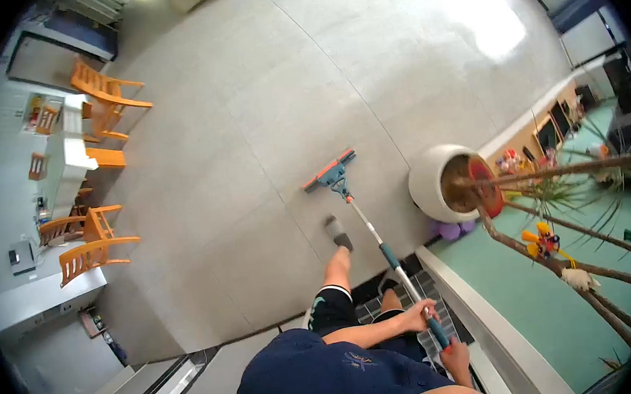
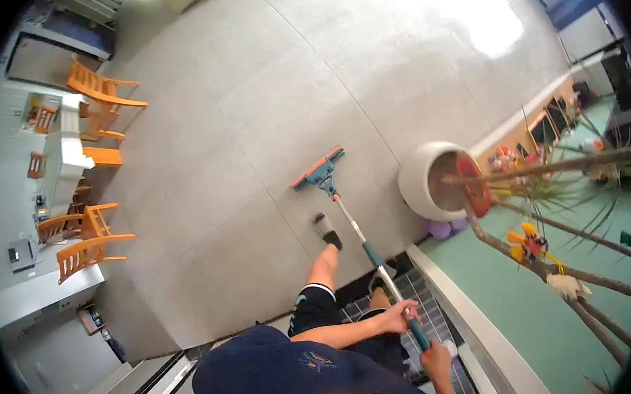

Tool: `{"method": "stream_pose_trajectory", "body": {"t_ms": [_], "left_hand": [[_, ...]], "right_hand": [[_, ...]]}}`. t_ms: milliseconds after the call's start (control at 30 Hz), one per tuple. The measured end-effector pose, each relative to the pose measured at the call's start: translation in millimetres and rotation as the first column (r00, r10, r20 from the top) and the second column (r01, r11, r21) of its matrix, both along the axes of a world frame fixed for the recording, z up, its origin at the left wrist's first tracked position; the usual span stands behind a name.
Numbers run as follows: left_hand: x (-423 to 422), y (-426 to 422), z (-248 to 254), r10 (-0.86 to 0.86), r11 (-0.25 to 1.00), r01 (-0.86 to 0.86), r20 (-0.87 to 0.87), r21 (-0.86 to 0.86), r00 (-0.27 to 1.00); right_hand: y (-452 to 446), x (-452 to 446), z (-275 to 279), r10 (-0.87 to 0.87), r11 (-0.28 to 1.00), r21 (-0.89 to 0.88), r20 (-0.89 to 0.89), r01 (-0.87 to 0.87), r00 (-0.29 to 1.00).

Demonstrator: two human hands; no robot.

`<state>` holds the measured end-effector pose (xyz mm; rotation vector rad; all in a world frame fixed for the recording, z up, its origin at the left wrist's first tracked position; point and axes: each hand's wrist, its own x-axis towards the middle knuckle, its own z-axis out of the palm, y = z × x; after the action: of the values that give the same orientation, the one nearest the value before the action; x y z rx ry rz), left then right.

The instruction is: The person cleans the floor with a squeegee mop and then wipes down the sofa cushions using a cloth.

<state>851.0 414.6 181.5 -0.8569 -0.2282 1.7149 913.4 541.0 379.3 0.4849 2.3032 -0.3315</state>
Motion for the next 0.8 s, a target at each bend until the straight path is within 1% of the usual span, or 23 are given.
{"method": "stream_pose_trajectory", "body": {"t_ms": [33,67,100,133,167,200,233,267,300,333,367,400,433,467,500,533,567,600,633,667,733,767,800], "left_hand": [[-26.1,-11.3,-19.2,0.044,0.996,-0.047,-0.03,-0.074,0.999],[-51.8,-26.3,-43.1,0.088,0.985,-0.096,-0.062,-0.146,0.994],[-76.7,-63.0,-50.4,0.173,0.963,-0.197,-0.138,-0.185,0.975],[-103.4,-89.3,-65.0,0.247,0.931,-0.293,-0.218,-0.215,0.944],[-133.2,-117.4,-80.1,0.291,0.892,-0.34,-0.198,-0.299,0.936],[-159.9,-164.1,-78.6,0.335,0.843,-0.378,-0.175,-0.384,0.926],[-178.9,-200.2,-84.2,0.294,0.779,-0.397,-0.277,-0.486,0.915],[-197.9,-236.7,-85.3,0.236,0.701,-0.422,-0.371,-0.576,0.898],[-208.4,-280.8,-81.7,0.188,0.662,-0.459,-0.461,-0.593,0.867],[-228.3,-305.4,-82.3,0.14,0.627,-0.504,-0.551,-0.593,0.823],[-242.7,-335.4,-60.4,0.1,0.614,-0.507,-0.578,-0.605,0.81],[-256.0,-371.1,-36.4,0.098,0.611,-0.517,-0.591,-0.6,0.801],[-265.6,-392.7,-18.1,0.184,0.583,-0.569,-0.589,-0.579,0.787],[-278.6,-409.6,-12.0,0.269,0.551,-0.619,-0.584,-0.559,0.766],[-293.0,-436.1,-15.3,0.313,0.528,-0.656,-0.595,-0.538,0.74],[-300.5,-449.1,-23.8,0.312,0.521,-0.668,-0.61,-0.532,0.729],[-312.5,-459.5,-36.0,0.36,0.561,-0.678,-0.598,-0.475,0.716],[-336.5,-482.5,-44.5,0.405,0.594,-0.684,-0.578,-0.422,0.708],[-340.2,-493.1,-49.3,0.46,0.611,-0.702,-0.557,-0.367,0.692],[-352.9,-499.7,-78.7,0.418,0.619,-0.695,-0.595,-0.367,0.687],[-388.6,-537.2,-57.2,0.313,0.633,-0.601,-0.55,-0.487,0.774],[-404.8,-562.5,-64.7,0.265,0.66,-0.595,-0.599,-0.459,0.755],[-424.1,-592.5,-72.4,0.231,0.685,-0.583,-0.629,-0.437,0.743]], "right_hand": [[-10.2,-21.8,-29.4,-0.018,1.0,-0.006,-0.146,0.017,0.989],[-27.6,-55.9,-49.6,-0.024,0.998,-0.056,-0.137,0.016,0.99],[-54.2,-80.7,-74.2,-0.052,0.989,-0.144,-0.16,0.029,0.986],[-87.8,-118.9,-82.1,0.007,0.993,-0.12,-0.109,-0.02,0.994],[-110.7,-144.6,-117.6,0.05,0.988,-0.14,-0.129,-0.068,0.99],[-157.4,-168.9,-139.1,0.009,0.976,-0.203,-0.307,-0.075,0.952],[-191.7,-193.3,-165.9,0.049,0.962,-0.234,-0.35,-0.138,0.936],[-233.2,-231.6,-178.1,0.014,0.952,-0.288,-0.306,-0.106,0.952],[-282.8,-272.5,-164.7,0.02,0.92,-0.373,-0.253,-0.117,0.967],[-306.9,-305.7,-195.8,0.061,0.939,-0.313,-0.253,-0.142,0.965],[-332.8,-344.8,-194.6,0.041,0.923,-0.362,-0.24,-0.129,0.97],[-362.2,-380.5,-210.1,0.099,0.938,-0.288,-0.316,-0.195,0.943],[-377.6,-412.5,-231.8,0.16,0.945,-0.208,-0.382,-0.254,0.91],[-390.5,-451.3,-224.8,0.14,0.939,-0.268,-0.275,-0.216,0.951],[-415.5,-491.2,-211.3,0.125,0.93,-0.324,-0.166,-0.174,0.978],[-427.8,-519.3,-202.2,0.145,0.924,-0.326,-0.185,-0.2,0.972],[-436.9,-548.8,-197.9,0.166,0.918,-0.326,-0.204,-0.227,0.965],[-456.9,-582.5,-199.0,0.171,0.887,-0.386,-0.236,-0.253,0.957],[-470.1,-602.7,-199.3,0.187,0.915,-0.319,-0.208,-0.248,0.96],[-479.7,-625.6,-201.2,0.153,0.919,-0.334,-0.185,-0.209,0.971],[-513.7,-678.5,-211.1,0.171,0.906,-0.356,-0.187,-0.229,0.967],[-532.6,-708.4,-225.8,0.166,0.907,-0.36,-0.175,-0.22,0.971],[-561.1,-746.5,-258.3,0.343,0.857,-0.317,-0.24,-0.407,0.908]]}}
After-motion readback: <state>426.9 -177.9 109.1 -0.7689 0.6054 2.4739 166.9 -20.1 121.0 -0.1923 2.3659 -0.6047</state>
